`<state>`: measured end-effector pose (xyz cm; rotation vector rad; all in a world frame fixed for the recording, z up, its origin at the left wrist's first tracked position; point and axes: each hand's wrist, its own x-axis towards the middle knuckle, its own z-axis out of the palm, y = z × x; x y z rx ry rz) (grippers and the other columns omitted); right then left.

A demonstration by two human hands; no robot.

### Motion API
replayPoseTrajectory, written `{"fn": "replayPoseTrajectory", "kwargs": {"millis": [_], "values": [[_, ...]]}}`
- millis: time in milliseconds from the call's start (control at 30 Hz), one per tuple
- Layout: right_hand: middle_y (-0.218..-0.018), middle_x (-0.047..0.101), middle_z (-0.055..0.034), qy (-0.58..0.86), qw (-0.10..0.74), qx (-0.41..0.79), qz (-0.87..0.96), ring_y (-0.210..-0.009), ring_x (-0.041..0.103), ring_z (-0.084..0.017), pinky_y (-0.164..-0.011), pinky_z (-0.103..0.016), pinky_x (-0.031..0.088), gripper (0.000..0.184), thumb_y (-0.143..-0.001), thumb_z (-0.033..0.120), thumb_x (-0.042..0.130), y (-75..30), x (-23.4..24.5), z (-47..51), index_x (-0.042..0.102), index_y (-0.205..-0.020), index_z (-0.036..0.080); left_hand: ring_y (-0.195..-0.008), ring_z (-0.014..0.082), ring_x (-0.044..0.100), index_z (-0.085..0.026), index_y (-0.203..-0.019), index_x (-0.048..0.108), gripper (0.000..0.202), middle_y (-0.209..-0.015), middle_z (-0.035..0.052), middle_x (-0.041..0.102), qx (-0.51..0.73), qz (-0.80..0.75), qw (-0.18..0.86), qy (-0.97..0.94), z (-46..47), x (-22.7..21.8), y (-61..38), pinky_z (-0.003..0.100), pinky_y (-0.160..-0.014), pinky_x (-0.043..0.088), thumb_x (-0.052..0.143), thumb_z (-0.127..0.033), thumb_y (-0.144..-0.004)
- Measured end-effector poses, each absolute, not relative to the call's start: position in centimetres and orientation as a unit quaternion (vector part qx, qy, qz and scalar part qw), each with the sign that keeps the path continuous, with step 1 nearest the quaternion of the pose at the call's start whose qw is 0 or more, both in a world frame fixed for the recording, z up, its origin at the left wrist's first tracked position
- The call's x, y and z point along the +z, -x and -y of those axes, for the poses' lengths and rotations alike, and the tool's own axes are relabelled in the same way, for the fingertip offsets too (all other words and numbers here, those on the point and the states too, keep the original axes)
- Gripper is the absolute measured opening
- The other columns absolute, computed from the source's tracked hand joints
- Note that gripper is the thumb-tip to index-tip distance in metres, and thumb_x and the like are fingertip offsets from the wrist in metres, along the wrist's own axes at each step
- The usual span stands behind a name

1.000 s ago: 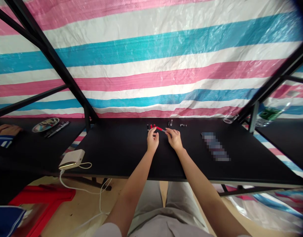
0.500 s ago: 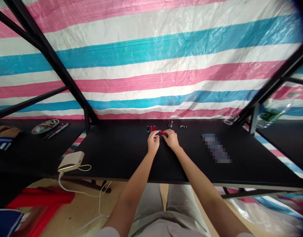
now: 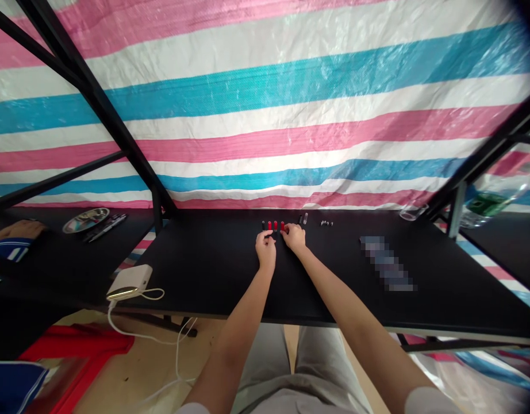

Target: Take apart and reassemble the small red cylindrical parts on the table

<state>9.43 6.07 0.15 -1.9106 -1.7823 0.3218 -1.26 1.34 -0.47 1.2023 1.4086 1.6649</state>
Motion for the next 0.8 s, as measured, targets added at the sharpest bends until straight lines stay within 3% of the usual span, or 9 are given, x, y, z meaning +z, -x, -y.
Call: {"fn": "replayPoseTrajectory", "kwargs": {"millis": [367, 467, 567, 667, 800], "values": [[-0.092, 0.062, -0.0056, 0.701, 0.246, 0.117, 0.659, -0.096, 0.052, -0.023, -0.079, -0.035, 0.038, 0.02, -0.072, 0.035, 0.062, -10.0, 0.4, -5.9, 0.063, -0.085, 0.021, -0.063, 0.0082, 0.058, -0.016, -0.087, 0.058, 0.023, -0.097, 0.0057, 0.056, 0.634, -0.53, 0.284, -0.486, -1.3, -0.7, 1.3, 0.024, -0.063, 0.048, 0.041, -0.007, -0.074], [-0.085, 0.063, -0.004, 0.674, 0.327, 0.128, 0.65, -0.089, 0.054, -0.02, -0.077, -0.034, 0.04, 0.021, -0.073, 0.037, 0.059, -11.6, 0.0, -4.5, 0.063, -0.085, 0.021, -0.075, 0.0121, 0.058, -0.017, -0.085, 0.059, 0.024, -0.093, 0.0058, 0.057, 0.625, -0.524, 0.211, -0.539, -0.9, -0.3, 0.9, 0.027, -0.071, 0.049, 0.041, -0.006, -0.074], [-0.08, 0.063, -0.0044, 0.632, 0.471, 0.169, 0.592, -0.074, 0.056, -0.016, -0.072, -0.031, 0.044, 0.026, -0.077, 0.038, 0.051, -13.7, -0.8, -3.0, 0.062, -0.089, 0.018, -0.092, 0.0164, 0.055, -0.019, -0.089, 0.058, 0.028, -0.092, 0.0056, 0.058, 0.589, -0.474, 0.144, -0.638, -0.5, 0.6, -0.4, 0.032, -0.085, 0.045, 0.04, -0.004, -0.074], [-0.084, 0.063, -0.0072, 0.598, 0.591, 0.206, 0.501, -0.073, 0.057, -0.016, -0.071, -0.03, 0.046, 0.034, -0.076, 0.042, 0.049, -15.3, -1.6, -2.1, 0.06, -0.092, 0.015, -0.094, 0.0175, 0.055, -0.021, -0.101, 0.057, 0.034, -0.096, 0.0063, 0.059, 0.514, -0.421, 0.16, -0.73, -0.7, 1.6, -2.5, 0.034, -0.088, 0.044, 0.043, -0.005, -0.074], [-0.082, 0.063, -0.0081, 0.587, 0.653, 0.256, 0.404, -0.072, 0.059, -0.017, -0.065, -0.031, 0.048, 0.038, -0.073, 0.043, 0.05, -16.1, -2.1, -2.0, 0.058, -0.094, 0.013, -0.092, 0.021, 0.056, -0.02, -0.116, 0.051, 0.05, -0.098, 0.0099, 0.058, 0.443, -0.452, 0.21, -0.745, -2.4, 2.1, -5.1, 0.034, -0.084, 0.044, 0.049, -0.003, -0.07]]}}
